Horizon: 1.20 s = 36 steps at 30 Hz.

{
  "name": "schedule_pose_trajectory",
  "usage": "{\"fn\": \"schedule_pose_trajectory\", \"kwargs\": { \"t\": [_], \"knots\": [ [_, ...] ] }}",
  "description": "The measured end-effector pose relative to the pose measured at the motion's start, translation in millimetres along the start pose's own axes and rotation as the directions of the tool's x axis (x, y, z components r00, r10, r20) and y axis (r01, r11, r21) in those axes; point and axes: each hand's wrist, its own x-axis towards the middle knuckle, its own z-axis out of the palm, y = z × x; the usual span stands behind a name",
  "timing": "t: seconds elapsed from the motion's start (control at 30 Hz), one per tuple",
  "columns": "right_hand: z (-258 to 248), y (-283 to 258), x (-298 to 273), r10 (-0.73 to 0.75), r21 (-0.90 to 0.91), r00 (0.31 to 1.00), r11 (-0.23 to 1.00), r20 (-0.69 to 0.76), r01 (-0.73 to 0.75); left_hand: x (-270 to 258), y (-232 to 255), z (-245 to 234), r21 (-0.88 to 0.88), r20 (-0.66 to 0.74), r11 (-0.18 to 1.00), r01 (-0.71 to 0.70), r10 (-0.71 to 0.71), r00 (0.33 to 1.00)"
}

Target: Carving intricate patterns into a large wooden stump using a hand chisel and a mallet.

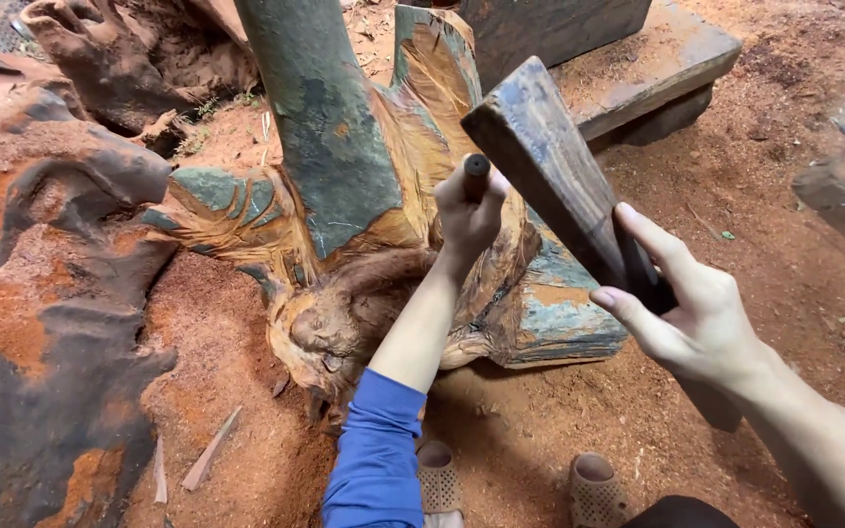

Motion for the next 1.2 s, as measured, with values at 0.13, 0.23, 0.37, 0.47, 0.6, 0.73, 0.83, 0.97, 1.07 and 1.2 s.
{"fn": "schedule_pose_trajectory", "kwargs": {
  "t": [0.13, 0.23, 0.37, 0.47, 0.6, 0.73, 0.83, 0.97, 1.07, 1.2],
  "knots": [
    [-7.1, -4.3, -2.1, -0.185, -0.102, 0.982, 0.978, -0.027, 0.182, -17.8, -11.9, 3.5, 0.19, 0.008, 0.979, -0.078, 0.078, 0.997],
    [-0.4, -2.8, 6.3, -0.304, -0.069, 0.952, 0.951, -0.023, 0.302, -42.2, -55.2, 4.5, 0.23, 0.058, 0.948, -0.219, 0.211, 0.976],
    [14.0, 13.0, -2.4, -0.261, -0.073, 0.962, 0.961, 0.079, 0.266, -60.2, -44.8, 17.4, 0.13, 0.141, 0.959, -0.251, 0.232, 0.962],
    [29.1, 28.0, -42.6, 0.071, -0.117, 0.997, 0.99, -0.034, -0.074, -87.2, -30.2, 35.5, 0.219, 0.398, 0.93, -0.296, 0.192, 0.897],
    [39.9, 38.2, -81.8, 0.209, 0.19, 0.97, 0.965, -0.127, -0.183, -112.5, -5.2, 51.6, 0.308, 0.49, 0.884, -0.352, 0.169, 0.855],
    [48.1, 70.6, -126.4, 0.348, 0.215, 0.909, 0.929, -0.229, -0.302, -114.5, 0.9, 55.8, 0.408, 0.502, 0.8, -0.441, 0.207, 0.84],
    [48.1, 86.7, -138.3, 0.364, 0.231, 0.903, 0.921, -0.226, -0.314, -104.7, 5.8, 55.9, 0.44, 0.404, 0.774, -0.455, 0.282, 0.87],
    [49.1, 104.1, -157.5, 0.306, 0.17, 0.921, 0.948, -0.241, -0.27, -94.0, 5.3, 50.4, 0.444, 0.367, 0.751, -0.489, 0.346, 0.864],
    [52.1, 112.5, -166.4, 0.229, 0.117, 0.93, 0.972, -0.287, -0.203, -90.7, -3.2, 47.0, 0.384, 0.338, 0.761, -0.523, 0.411, 0.846],
    [95.1, 163.2, -198.8, 0.086, 0.349, 0.942, 0.936, -0.325, 0.035, -92.2, -12.0, 47.4, 0.398, 0.32, 0.742, -0.54, 0.44, 0.839]
  ]
}}
